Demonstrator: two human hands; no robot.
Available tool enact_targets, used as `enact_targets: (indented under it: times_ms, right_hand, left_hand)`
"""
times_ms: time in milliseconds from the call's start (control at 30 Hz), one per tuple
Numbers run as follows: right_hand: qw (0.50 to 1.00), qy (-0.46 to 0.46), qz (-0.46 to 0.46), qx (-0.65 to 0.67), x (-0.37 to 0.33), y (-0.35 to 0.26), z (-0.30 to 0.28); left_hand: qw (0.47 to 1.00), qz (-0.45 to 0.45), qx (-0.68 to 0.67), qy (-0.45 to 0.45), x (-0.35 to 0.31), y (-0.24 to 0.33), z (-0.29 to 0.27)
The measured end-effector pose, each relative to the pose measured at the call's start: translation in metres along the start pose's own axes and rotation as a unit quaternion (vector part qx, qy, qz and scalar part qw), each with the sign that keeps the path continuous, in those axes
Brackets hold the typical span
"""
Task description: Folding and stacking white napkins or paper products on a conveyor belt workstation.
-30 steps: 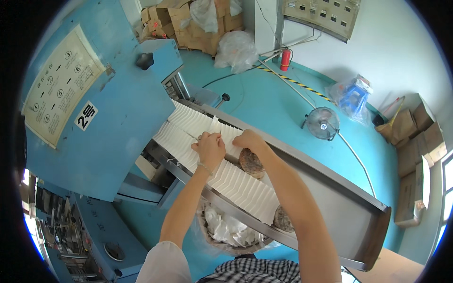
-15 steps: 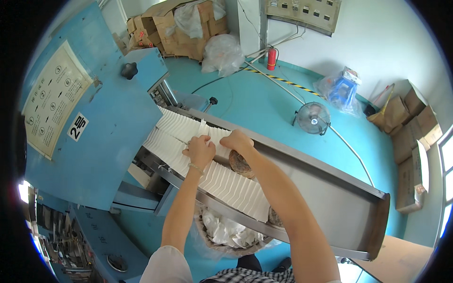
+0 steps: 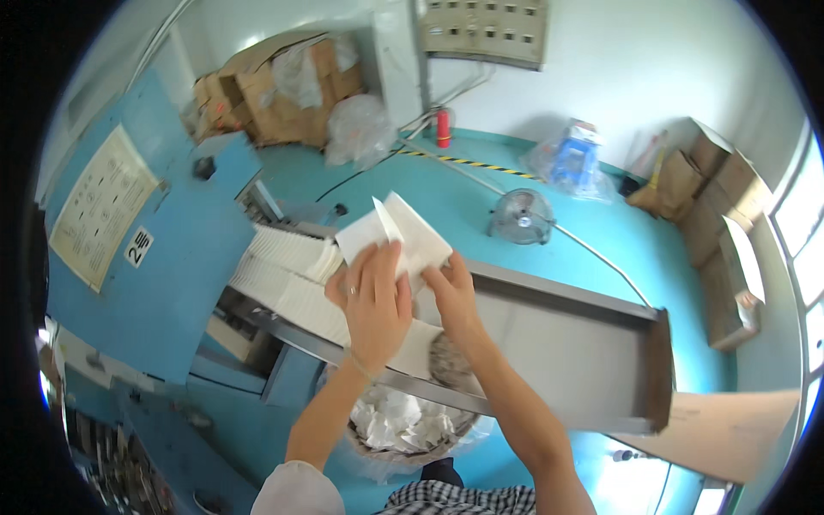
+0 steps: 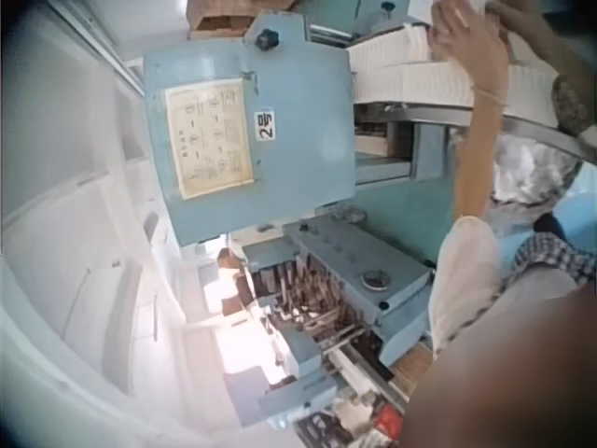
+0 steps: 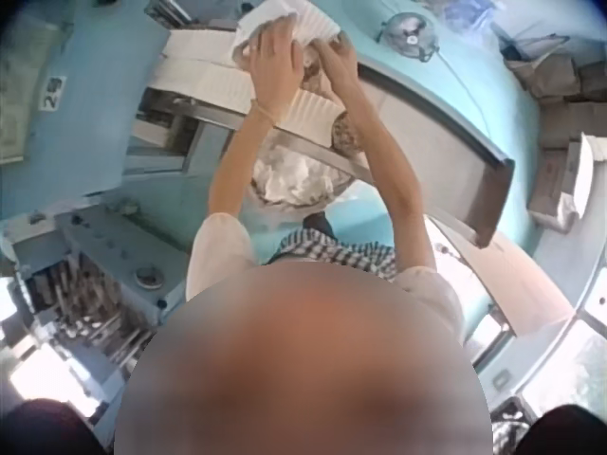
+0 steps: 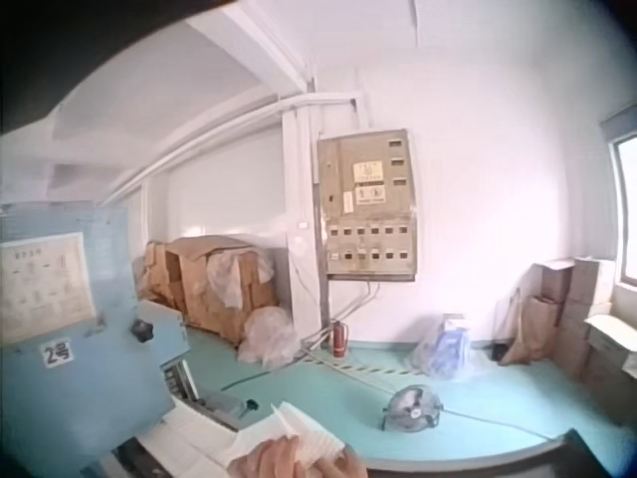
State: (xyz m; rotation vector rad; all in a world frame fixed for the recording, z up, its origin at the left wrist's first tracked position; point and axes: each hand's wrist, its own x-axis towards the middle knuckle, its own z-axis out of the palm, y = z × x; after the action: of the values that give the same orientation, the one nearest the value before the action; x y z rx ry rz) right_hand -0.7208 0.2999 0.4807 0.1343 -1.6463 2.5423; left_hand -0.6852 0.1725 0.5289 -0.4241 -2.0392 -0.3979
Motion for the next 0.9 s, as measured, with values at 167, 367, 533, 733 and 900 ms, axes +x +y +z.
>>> enact_targets:
  times_ms: [167, 367, 533, 733, 900]
  right_hand:
    - [0.976, 0.068, 0.045, 0.2, -0.169, -0.067, -0.098]
    - [0.957, 0.193, -0.068, 0.205, -0.38, -0.125, -0.193]
    - [0.906, 0.363, -0.156, 0.152, -0.563, -0.149, -0.242]
    - [0.807, 0.512, -0.263, 0.132, -0.722, -0.169, -0.29]
    - [0.713, 0.624, -0.285, 0.144, -0.801, -0.181, -0.332]
  left_hand:
    - [0.978, 0.182, -0.094, 0.027, -0.046, 0.155, -0.046]
    - [0.918, 0.277, -0.283, 0.03, -0.121, 0.33, -0.113]
    - [0.841, 0.355, -0.408, 0.002, -0.187, 0.458, -0.179]
    - [0.729, 0.436, -0.521, -0.086, -0.247, 0.604, -0.242]
    - [0.637, 0.469, -0.602, -0.111, -0.293, 0.709, -0.255]
